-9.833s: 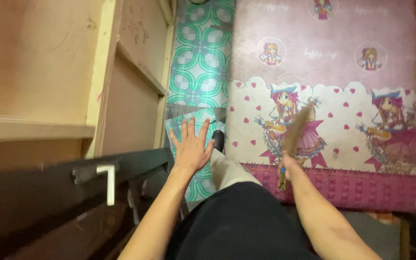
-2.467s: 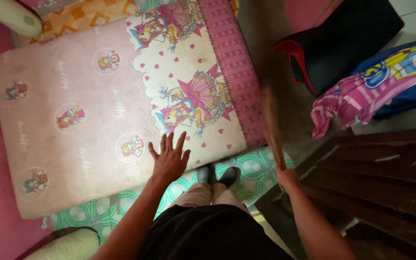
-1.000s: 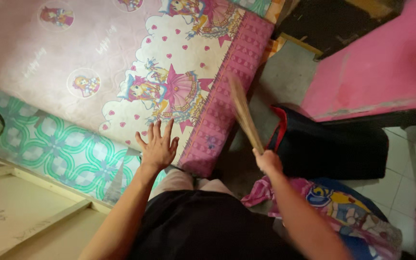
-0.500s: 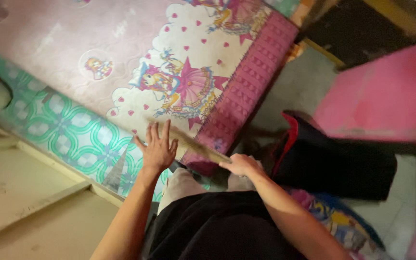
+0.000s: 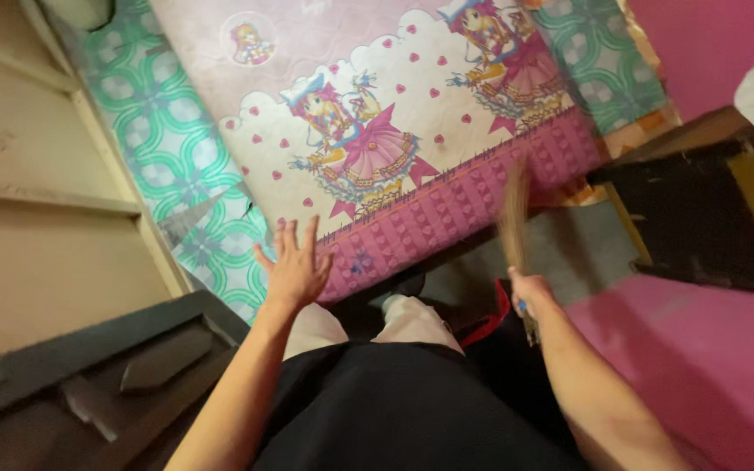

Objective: The person cleans a mattress by sweeping its surface and the surrounding floor area using a stick broom.

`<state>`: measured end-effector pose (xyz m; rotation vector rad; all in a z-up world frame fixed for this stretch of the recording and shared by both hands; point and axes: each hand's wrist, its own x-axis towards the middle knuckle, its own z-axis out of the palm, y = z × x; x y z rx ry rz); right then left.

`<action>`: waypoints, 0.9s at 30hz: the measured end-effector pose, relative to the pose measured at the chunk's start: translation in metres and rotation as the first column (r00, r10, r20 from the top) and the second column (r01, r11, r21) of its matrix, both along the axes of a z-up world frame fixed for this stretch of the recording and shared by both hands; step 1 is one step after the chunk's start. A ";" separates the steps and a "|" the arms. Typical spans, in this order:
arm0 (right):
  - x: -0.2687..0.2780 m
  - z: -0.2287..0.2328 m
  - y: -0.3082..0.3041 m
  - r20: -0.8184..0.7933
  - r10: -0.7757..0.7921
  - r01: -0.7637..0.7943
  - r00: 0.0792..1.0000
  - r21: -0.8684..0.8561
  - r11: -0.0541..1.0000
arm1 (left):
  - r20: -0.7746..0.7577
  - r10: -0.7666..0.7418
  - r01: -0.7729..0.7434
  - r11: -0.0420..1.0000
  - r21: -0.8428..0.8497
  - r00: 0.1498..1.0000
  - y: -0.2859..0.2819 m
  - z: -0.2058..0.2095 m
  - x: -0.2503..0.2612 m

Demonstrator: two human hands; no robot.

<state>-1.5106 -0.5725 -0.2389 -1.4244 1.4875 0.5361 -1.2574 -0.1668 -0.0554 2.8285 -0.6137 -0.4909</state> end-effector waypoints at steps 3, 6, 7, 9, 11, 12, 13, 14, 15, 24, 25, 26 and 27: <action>0.015 0.012 0.043 0.031 0.157 -0.160 0.987 0.168 0.973 | 0.019 0.030 -0.031 0.998 0.049 0.999 -0.013 0.006 -0.020; 0.055 0.043 0.089 0.040 0.754 -0.749 0.655 0.162 0.642 | 0.078 0.023 -0.026 0.999 0.036 0.997 -0.013 0.010 -0.027; 0.065 0.056 0.099 0.055 0.800 -0.795 0.598 0.166 0.583 | 0.102 0.029 -0.032 0.999 0.028 0.994 -0.011 0.011 -0.026; 0.082 0.075 0.111 0.048 0.861 -0.857 0.506 0.147 0.495 | 0.140 0.030 -0.032 0.999 0.011 0.990 -0.007 0.011 -0.024; 0.079 0.086 0.114 -0.009 0.896 -0.890 0.445 0.106 0.443 | 0.145 0.047 -0.044 0.999 -0.020 0.988 0.001 0.012 -0.024; 0.071 0.090 0.106 0.001 0.845 -0.844 0.535 0.057 0.534 | 0.140 0.054 -0.050 0.998 -0.035 0.989 0.006 0.012 -0.030; 0.058 0.093 0.095 0.015 0.786 -0.786 0.618 0.007 0.618 | 0.137 0.058 -0.053 0.998 -0.039 0.989 0.009 0.010 -0.040; 0.049 0.093 0.080 0.017 0.754 -0.754 0.656 -0.036 0.656 | 0.148 0.066 -0.061 0.997 -0.041 0.987 0.013 0.009 -0.044; 0.038 0.093 0.061 0.022 0.721 -0.718 0.692 -0.080 0.691 | 0.159 0.075 -0.068 0.997 -0.043 0.984 0.017 0.008 -0.049; -0.057 0.080 -0.109 -0.030 0.173 -0.175 0.985 -0.209 0.962 | 0.142 0.062 -0.055 0.997 -0.048 0.988 0.002 0.004 -0.102; -0.061 0.071 -0.116 -0.006 0.139 -0.138 0.990 -0.202 0.970 | 0.137 0.066 -0.060 0.997 -0.042 0.988 -0.002 0.005 -0.106; -0.058 0.059 -0.119 0.022 0.109 -0.103 0.994 -0.192 0.976 | 0.137 0.073 -0.068 0.997 -0.035 0.988 -0.007 0.006 -0.108; -0.053 0.047 -0.118 0.016 0.133 -0.128 0.991 -0.194 0.973 | 0.138 0.080 -0.077 0.997 -0.027 0.987 -0.010 0.008 -0.109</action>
